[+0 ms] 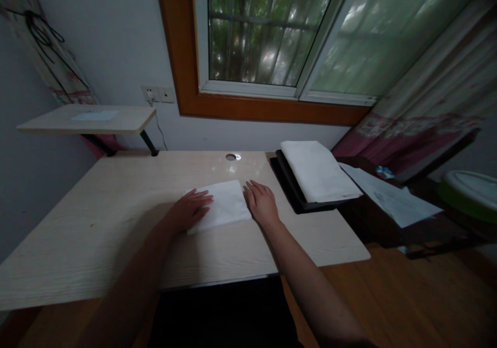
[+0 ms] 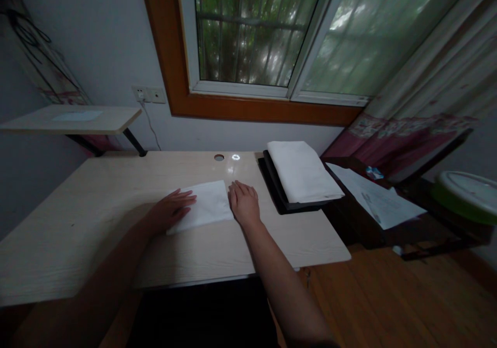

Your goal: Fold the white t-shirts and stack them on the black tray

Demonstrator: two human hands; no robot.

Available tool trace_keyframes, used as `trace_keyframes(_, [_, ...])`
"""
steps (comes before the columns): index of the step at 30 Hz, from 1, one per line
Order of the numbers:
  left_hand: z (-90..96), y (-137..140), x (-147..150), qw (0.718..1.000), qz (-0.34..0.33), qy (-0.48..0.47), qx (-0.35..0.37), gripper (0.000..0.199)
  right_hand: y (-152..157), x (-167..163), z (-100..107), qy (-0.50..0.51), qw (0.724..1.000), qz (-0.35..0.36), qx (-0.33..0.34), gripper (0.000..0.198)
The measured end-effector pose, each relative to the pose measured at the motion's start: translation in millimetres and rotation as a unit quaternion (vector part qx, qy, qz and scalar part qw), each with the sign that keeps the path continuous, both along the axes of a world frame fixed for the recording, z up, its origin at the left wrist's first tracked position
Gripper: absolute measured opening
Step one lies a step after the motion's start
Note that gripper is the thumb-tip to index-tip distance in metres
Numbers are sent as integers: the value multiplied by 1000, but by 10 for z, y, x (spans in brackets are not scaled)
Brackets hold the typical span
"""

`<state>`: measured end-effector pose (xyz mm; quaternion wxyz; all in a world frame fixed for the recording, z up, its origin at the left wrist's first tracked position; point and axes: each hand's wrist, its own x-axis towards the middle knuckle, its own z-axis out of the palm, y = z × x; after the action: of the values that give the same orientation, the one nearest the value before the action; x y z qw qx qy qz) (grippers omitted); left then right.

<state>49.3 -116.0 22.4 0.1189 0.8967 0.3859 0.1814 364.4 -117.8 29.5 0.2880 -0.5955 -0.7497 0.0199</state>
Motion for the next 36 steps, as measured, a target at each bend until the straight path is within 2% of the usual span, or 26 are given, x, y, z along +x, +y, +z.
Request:
trace_keyframes(3, [-24,41,-48,999,35,6,-1,43,-48,1,71,4,993,116,11,41])
trace_keyframes(6, [-27,66,-91,997,76,11,3,45,-91,-50,85,-22,972,234,-7,42])
trace_keyframes(8, [-26,74,-117,995,102,9,2,47,-97,-85,66,-38,959,280,-12,48])
trace_keyframes(11, [-23,73,-136,993,121,4,1,48,-80,-102,32,-50,951,304,-4,49])
trace_keyframes(15, [-16,63,-125,992,125,1,4,50,-68,-69,27,-55,957,286,10,37])
trace_keyframes(22, [23,38,-109,993,119,6,-6,51,-52,-59,28,-90,970,224,-7,39])
trace_keyframes(24, [44,17,-81,995,97,13,15,49,-40,-58,21,-98,975,201,-9,37])
trace_keyframes(29, [86,-99,129,997,-8,37,72,45,-19,-43,10,-100,984,147,-7,35])
trace_keyframes(33, [88,-204,322,993,-70,40,82,58,2,-29,-14,-95,990,108,-1,38])
trace_keyframes(36, [82,-236,384,992,-81,40,84,72,23,-11,-56,-100,992,82,9,40])
